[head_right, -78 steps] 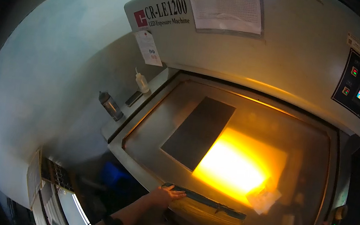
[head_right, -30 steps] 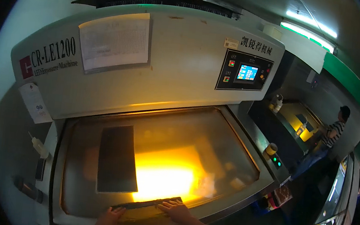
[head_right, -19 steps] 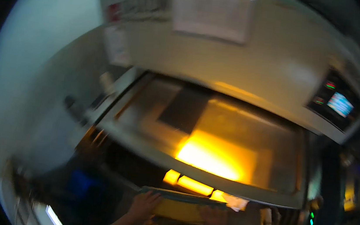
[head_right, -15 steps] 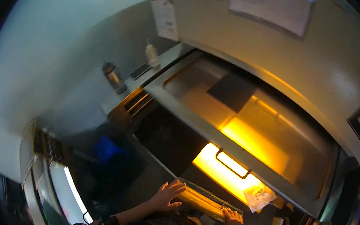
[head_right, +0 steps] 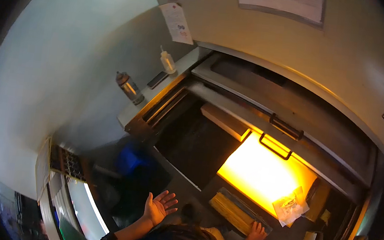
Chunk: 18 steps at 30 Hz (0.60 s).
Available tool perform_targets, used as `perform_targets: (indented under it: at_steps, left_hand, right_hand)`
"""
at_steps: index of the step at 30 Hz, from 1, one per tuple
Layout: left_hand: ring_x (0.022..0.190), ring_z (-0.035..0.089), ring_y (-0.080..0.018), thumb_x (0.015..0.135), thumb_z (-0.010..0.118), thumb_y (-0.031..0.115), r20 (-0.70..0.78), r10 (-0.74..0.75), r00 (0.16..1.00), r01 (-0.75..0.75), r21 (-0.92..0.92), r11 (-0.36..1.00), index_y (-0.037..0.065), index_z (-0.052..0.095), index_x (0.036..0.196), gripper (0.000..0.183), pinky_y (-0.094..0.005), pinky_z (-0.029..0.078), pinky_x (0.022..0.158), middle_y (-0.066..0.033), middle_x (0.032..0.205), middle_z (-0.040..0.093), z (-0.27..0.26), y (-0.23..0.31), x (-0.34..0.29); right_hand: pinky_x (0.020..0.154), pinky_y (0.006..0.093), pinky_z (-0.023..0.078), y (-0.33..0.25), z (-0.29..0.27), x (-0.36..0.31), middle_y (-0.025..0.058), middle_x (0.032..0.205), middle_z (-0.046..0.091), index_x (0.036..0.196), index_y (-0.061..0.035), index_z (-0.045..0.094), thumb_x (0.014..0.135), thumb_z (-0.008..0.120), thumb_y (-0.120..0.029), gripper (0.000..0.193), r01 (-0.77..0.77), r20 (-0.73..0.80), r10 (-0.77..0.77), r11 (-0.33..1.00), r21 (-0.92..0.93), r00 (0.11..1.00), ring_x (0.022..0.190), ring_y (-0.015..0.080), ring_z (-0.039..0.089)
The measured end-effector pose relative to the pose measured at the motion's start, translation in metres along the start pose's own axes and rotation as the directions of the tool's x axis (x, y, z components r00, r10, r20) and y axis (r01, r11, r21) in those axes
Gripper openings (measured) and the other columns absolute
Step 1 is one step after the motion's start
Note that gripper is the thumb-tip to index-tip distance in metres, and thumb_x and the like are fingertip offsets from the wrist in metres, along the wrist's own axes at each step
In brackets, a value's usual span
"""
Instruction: Operating an LED exposure machine to process green PCB boards in a workshop.
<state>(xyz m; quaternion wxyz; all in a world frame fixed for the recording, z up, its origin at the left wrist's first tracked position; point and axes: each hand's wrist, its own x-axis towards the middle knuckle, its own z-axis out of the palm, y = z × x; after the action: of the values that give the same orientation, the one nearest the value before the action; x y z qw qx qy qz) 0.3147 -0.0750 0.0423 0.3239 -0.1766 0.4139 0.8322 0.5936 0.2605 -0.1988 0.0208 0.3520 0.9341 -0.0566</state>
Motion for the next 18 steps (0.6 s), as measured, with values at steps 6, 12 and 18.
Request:
perform_targets:
  at_steps: [6,12,18]
  left_hand:
    - [0.123,0.054,-0.0378,0.098,0.024,0.067,0.08,-0.128,0.989,0.12,0.09,0.989,0.009,0.05,0.133,0.074,-0.0578,0.045,0.097,-0.0174,0.137,0.054,-0.016,0.018,0.046]
    - [0.108,0.061,-0.0336,0.099,0.029,0.064,0.147,-0.23,0.962,0.21,0.138,0.968,0.01,0.055,0.128,0.067,-0.0538,0.05,0.09,-0.0165,0.124,0.061,-0.046,0.075,0.111]
    - [0.093,0.066,-0.0279,0.1,0.045,0.049,0.118,-0.37,0.921,0.305,0.373,0.877,0.01,0.055,0.127,0.048,-0.0451,0.054,0.081,-0.0144,0.11,0.067,-0.122,0.16,0.184]
  right_hand:
    - [0.11,0.0481,0.035,-0.1,-0.074,0.078,0.0169,0.134,0.054,0.133,-0.0061,0.054,0.075,0.072,-0.017,0.062,0.294,-0.148,-0.255,0.789,0.54,0.956,0.126,0.0366,0.049]
    - [0.107,0.0494,0.037,-0.181,-0.158,0.149,0.015,0.128,0.059,0.128,-0.008,0.057,0.079,0.07,-0.022,0.053,0.195,-0.313,-0.099,0.936,0.293,0.945,0.122,0.0335,0.053]
    - [0.098,0.05,0.044,-0.251,-0.144,0.138,0.0161,0.112,0.069,0.114,-0.009,0.067,0.083,0.066,-0.046,0.048,-0.241,0.415,0.178,0.965,0.103,0.892,0.109,0.0316,0.064]
